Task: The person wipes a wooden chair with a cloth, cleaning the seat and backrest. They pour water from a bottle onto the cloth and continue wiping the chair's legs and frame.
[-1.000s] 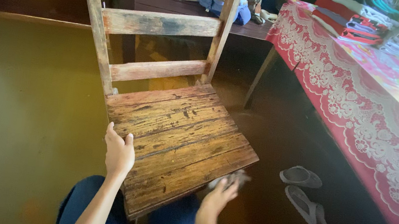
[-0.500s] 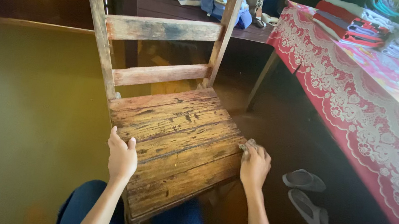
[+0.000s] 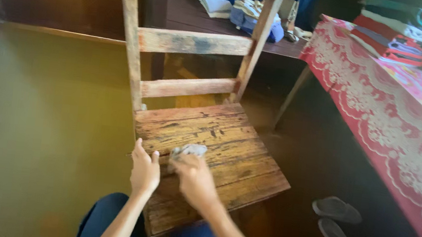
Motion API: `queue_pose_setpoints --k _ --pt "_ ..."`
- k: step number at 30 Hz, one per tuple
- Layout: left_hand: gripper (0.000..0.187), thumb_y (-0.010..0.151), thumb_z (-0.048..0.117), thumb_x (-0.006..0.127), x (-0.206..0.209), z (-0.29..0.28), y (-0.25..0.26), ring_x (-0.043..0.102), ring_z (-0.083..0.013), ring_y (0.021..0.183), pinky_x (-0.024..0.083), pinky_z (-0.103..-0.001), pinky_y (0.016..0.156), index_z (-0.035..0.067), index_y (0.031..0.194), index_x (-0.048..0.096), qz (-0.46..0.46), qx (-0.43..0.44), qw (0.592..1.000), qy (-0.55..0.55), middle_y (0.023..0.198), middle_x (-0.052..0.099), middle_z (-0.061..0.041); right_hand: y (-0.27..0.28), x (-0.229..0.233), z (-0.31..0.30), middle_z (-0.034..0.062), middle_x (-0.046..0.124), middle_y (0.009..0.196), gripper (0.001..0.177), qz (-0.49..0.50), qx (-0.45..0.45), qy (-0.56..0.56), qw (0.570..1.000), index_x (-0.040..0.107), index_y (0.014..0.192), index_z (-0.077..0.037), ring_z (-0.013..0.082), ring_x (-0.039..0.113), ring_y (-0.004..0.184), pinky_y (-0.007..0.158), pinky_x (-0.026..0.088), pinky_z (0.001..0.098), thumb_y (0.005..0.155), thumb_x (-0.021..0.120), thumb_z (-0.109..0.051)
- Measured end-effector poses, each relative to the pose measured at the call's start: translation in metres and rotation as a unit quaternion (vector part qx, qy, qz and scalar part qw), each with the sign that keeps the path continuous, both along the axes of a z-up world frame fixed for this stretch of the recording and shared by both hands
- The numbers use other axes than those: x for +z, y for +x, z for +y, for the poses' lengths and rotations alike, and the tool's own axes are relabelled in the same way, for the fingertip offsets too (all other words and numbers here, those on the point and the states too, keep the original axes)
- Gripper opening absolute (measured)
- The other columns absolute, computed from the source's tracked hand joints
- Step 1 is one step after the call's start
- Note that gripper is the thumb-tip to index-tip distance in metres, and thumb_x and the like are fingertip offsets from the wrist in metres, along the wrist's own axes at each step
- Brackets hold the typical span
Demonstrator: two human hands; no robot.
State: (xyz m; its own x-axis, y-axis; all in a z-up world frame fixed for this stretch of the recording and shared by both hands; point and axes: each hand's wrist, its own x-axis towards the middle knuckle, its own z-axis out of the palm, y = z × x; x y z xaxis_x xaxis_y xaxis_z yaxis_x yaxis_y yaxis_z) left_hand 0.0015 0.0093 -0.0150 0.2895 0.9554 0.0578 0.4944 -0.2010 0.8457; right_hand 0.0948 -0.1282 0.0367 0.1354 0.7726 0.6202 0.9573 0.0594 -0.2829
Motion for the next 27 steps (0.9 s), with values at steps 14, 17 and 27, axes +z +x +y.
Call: queue_pose_setpoints --k 14,17,27 --pt "0.068 0.102 0.032 0.049 0.001 0.004 0.0 0.052 -0.039 0.131 0.052 -0.049 0.098 0.011 0.158 0.016 0.002 -0.012 1.0 -0.02 0.158 0.03 -0.019 0.181 -0.016 0.029 0.0166 0.069 0.118 0.036 0.003 -0.365 -0.079 0.928 0.076 0.108 -0.011 0.04 0.061 0.109 0.092 0.051 0.0482 0.075 0.071 0.001" --pt "0.066 0.102 0.033 0.049 0.002 0.001 -0.002 0.056 -0.0388 0.127 0.054 -0.049 0.096 0.012 0.157 0.019 0.017 -0.009 1.0 -0.015 0.156 0.035 -0.018 0.15 -0.024 0.07 0.0172 0.07 0.116 0.037 0.043 -0.289 -0.145 0.945 0.075 0.11 -0.01 0.0344 0.066 0.104 0.09 0.055 0.0453 0.075 0.069 0.001" --pt "0.066 0.1 0.031 0.049 0.02 -0.002 -0.005 0.065 -0.0361 0.117 0.06 -0.045 0.092 0.014 0.156 0.017 0.009 -0.005 0.997 -0.083 0.159 0.032 -0.013 0.067 -0.035 0.175 0.0147 0.072 0.122 0.038 -0.015 0.065 -0.018 0.998 0.077 0.109 -0.004 0.0364 0.06 0.119 0.105 0.048 0.0476 0.078 0.058 0.009"
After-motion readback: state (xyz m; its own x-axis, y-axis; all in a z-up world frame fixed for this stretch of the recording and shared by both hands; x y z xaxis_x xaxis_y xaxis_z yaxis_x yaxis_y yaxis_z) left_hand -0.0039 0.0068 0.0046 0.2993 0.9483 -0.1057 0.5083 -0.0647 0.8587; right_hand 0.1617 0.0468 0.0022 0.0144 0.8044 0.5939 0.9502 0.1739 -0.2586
